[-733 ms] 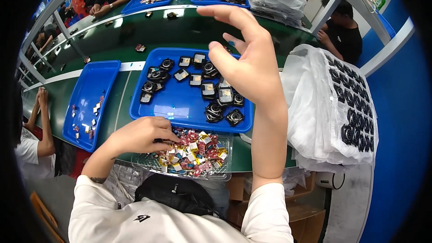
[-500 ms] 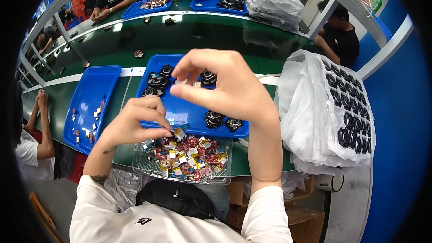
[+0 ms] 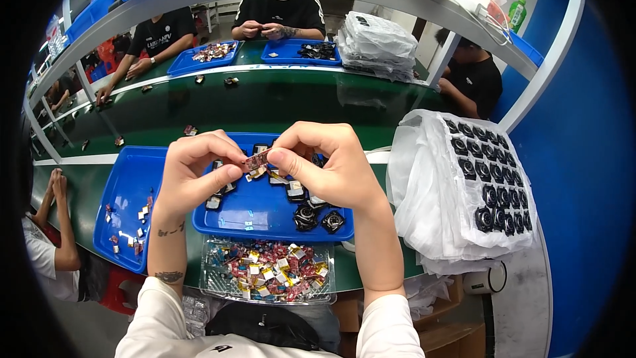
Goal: The recorder is assembling small electronic camera modules by applying colorful labels or stickers to them while seated at a factory production line.
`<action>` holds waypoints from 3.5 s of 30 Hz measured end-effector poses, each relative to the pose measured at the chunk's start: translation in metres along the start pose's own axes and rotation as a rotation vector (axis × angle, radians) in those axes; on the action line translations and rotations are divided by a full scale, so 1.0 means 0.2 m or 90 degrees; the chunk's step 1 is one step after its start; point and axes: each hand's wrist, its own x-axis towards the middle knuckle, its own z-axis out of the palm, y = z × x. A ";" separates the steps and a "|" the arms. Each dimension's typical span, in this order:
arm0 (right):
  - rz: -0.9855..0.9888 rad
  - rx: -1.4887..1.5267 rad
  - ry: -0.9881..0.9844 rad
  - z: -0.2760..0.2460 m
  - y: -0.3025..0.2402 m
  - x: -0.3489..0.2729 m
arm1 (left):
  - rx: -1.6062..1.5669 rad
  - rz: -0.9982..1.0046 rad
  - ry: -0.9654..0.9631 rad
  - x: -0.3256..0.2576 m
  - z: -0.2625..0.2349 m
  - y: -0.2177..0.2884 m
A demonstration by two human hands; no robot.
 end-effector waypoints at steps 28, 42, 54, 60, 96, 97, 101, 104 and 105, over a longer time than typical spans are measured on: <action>-0.069 -0.152 0.117 0.10 0.12 0.05 | 0.182 -0.058 0.083 0.05 -0.01 -0.03; 0.070 0.160 0.088 0.13 0.11 0.05 | 0.187 -0.011 0.047 0.06 -0.01 -0.06; 0.097 0.126 0.022 0.13 0.14 0.04 | 0.231 0.009 0.067 0.06 0.00 -0.07; 0.032 0.037 0.076 0.13 0.12 0.06 | 0.217 -0.024 0.084 0.05 -0.01 -0.06; 0.191 0.085 -0.102 0.14 0.30 0.10 | 0.005 -0.042 0.103 0.05 -0.10 -0.05; 0.269 -0.002 -0.150 0.14 0.30 0.11 | 0.015 -0.052 0.104 0.05 -0.10 -0.06; 0.149 -0.667 -0.177 0.17 0.32 0.06 | 0.085 -0.057 0.127 0.05 -0.11 -0.06; 0.239 -0.719 -0.264 0.10 0.46 -0.03 | 0.197 -0.004 0.086 0.06 -0.09 -0.07; 0.288 -0.743 -0.315 0.10 0.47 -0.03 | 0.209 -0.003 0.071 0.06 -0.09 -0.07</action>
